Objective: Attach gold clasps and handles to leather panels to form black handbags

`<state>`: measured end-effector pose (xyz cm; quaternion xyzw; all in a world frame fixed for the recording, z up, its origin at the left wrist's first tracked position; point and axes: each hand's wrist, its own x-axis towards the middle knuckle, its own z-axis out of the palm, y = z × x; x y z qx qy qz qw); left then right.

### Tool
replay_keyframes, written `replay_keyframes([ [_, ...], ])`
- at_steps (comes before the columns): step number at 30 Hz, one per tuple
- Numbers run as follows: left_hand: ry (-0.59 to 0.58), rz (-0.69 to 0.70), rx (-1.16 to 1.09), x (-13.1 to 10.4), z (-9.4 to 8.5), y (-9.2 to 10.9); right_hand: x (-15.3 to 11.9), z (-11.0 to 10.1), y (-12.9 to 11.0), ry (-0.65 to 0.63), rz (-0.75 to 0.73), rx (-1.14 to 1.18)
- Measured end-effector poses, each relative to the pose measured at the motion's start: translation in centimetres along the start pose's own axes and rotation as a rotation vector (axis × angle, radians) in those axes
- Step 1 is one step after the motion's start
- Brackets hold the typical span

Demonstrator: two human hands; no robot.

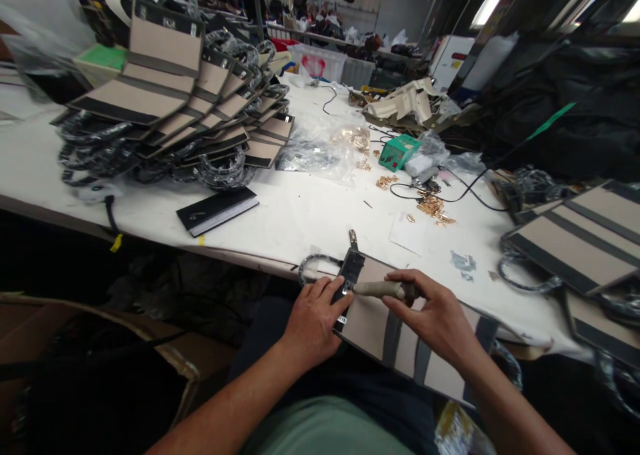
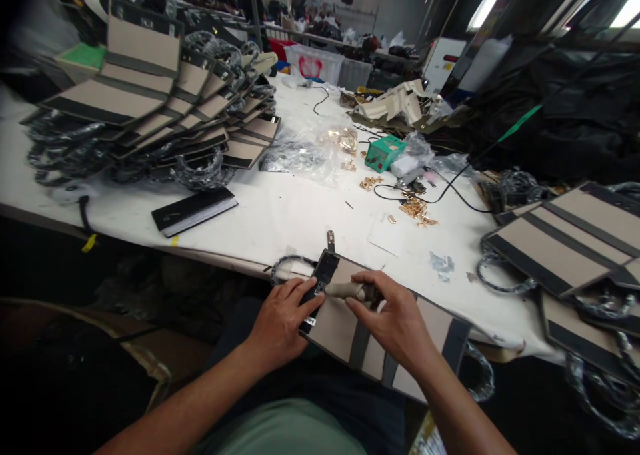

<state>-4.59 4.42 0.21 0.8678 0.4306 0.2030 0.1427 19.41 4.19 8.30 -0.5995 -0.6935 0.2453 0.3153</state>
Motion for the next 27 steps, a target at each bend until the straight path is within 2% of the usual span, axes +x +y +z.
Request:
replay_keyframes([
  [3,0.0,-0.003,0.007,-0.1,0.0,0.0,0.3,3.5,-1.1,0.15,0.015,0.231],
  [6,0.013,-0.001,0.005,-0.1,0.0,0.1,1.2,6.8,-1.7,0.353,0.084,0.751],
  [8,0.035,0.002,0.002,-0.2,0.1,0.1,2.1,8.0,-1.8,0.517,0.148,1.043],
  [10,0.051,0.005,-0.003,-0.2,0.2,0.0,2.9,8.5,-1.9,0.603,0.188,1.197],
  [12,0.061,0.006,-0.012,-0.2,0.3,0.0,3.6,8.5,-1.9,0.61,0.194,1.238],
  [17,0.08,0.001,-0.035,-0.2,0.7,-0.2,4.1,9.3,-1.8,0.574,0.112,1.179],
  [22,0.069,0.004,-0.03,-0.2,0.5,-0.2,3.8,10.5,-1.7,0.441,-0.018,1.088],
  [25,0.069,0.006,-0.022,-0.1,0.4,-0.2,4.0,9.6,-2.1,0.331,-0.039,0.966],
  [27,0.062,0.005,-0.018,-0.1,0.3,-0.2,4.1,8.4,-2.6,0.318,-0.051,0.93],
])
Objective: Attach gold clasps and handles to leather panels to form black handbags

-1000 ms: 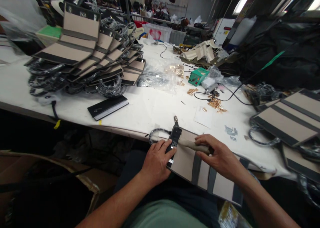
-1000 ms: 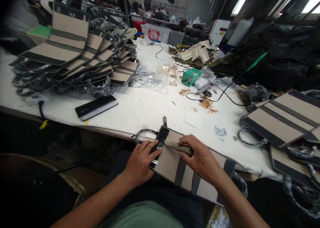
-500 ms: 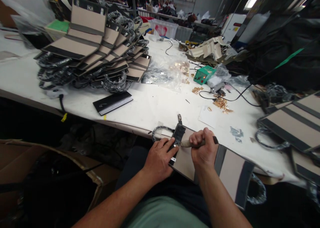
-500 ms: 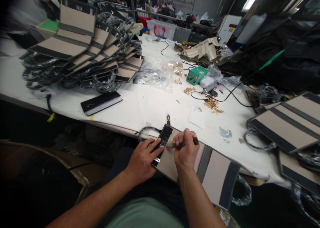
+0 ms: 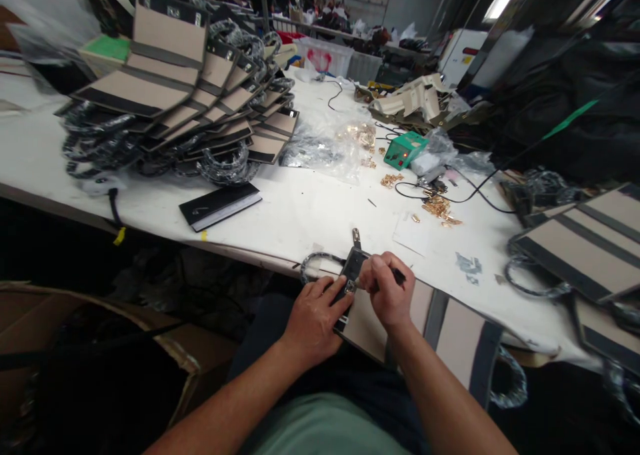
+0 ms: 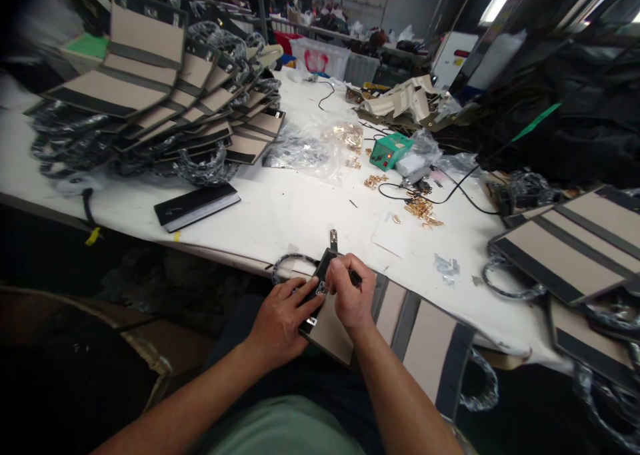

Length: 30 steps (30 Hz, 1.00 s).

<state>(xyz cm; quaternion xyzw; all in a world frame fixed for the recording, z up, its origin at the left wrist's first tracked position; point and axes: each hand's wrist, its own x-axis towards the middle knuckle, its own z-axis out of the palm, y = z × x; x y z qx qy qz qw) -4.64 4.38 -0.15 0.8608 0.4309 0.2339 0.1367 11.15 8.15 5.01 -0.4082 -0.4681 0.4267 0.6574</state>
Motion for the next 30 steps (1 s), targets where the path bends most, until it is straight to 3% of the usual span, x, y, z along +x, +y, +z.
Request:
replay_keyframes([
  [3,-0.011,0.004,0.003,0.0,0.0,0.1,0.3,0.0,-1.0,0.015,-0.018,-0.005],
  [11,0.004,-0.006,-0.004,-0.1,0.0,0.1,0.6,0.9,1.0,-0.01,0.053,-0.152],
  [19,-0.021,-0.035,-0.044,0.0,-0.4,0.3,1.7,1.8,0.8,-0.27,0.068,-0.52],
  [22,0.002,-0.033,-0.048,-0.1,-0.4,0.2,1.5,1.0,0.6,-0.228,0.089,-0.451],
  [27,0.009,-0.012,-0.049,-0.3,-0.1,0.0,1.1,1.3,-1.1,-0.137,0.003,-0.045],
  [30,-0.011,-0.021,-0.042,-0.2,-0.2,0.0,0.4,1.7,-0.6,-0.148,-0.074,-0.083],
])
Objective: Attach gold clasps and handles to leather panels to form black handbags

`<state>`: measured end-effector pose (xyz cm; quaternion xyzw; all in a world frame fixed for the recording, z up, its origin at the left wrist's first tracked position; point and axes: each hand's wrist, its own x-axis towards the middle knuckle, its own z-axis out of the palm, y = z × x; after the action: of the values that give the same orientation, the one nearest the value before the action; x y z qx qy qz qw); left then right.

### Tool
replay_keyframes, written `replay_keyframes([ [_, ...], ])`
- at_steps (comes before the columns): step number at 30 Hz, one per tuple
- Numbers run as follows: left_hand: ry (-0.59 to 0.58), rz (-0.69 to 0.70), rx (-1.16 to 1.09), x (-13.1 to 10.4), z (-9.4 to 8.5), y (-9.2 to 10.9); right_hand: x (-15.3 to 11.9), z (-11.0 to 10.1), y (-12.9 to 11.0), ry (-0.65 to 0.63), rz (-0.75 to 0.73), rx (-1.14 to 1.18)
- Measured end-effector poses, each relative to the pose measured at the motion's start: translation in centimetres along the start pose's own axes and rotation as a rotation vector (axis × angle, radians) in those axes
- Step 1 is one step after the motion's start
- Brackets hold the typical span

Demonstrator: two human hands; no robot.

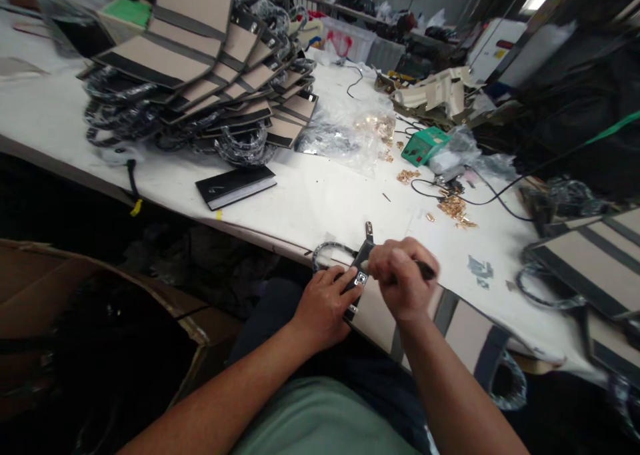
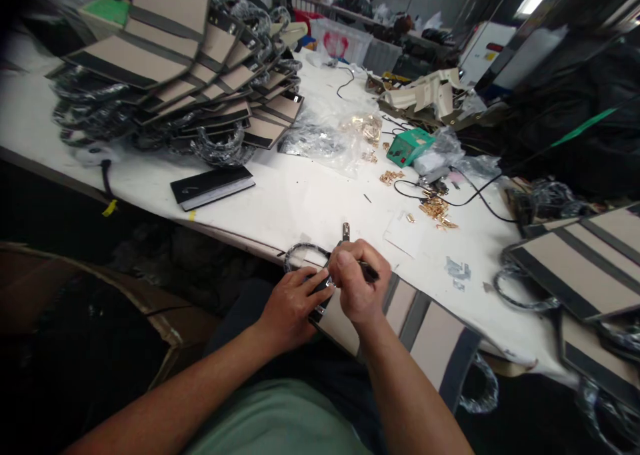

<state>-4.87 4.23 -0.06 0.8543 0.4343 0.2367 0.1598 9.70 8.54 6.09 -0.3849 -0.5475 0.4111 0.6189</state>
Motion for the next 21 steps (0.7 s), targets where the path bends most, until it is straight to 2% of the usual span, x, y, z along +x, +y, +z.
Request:
replay_keyframes([
  [4,-0.018,-0.007,0.019,0.1,-0.1,0.1,-1.2,-1.8,1.1,-0.003,0.055,-0.326],
  [8,-0.019,0.0,0.036,0.2,-0.2,0.3,-1.1,-5.2,0.1,0.02,0.184,-0.556],
  [10,-0.015,0.003,0.038,0.3,-0.5,0.7,-0.4,-6.1,-0.4,0.011,0.24,-0.695],
  [12,-0.006,0.005,0.048,0.3,-1.0,1.2,0.2,-6.3,-0.4,-0.041,0.248,-0.842],
  [15,0.041,0.001,0.093,-0.5,-1.1,2.1,0.3,-5.8,0.0,-0.198,0.246,-1.081],
  [17,0.091,0.038,0.135,-1.3,0.0,2.5,-0.7,-5.9,0.6,-0.292,0.239,-1.228],
  [19,0.152,0.137,0.269,-1.8,2.2,2.0,-1.9,-7.0,2.2,-0.303,0.2,-1.236],
  [21,0.231,0.058,0.421,-1.5,4.5,0.6,-2.3,-8.5,5.0,-0.28,0.113,-1.121],
])
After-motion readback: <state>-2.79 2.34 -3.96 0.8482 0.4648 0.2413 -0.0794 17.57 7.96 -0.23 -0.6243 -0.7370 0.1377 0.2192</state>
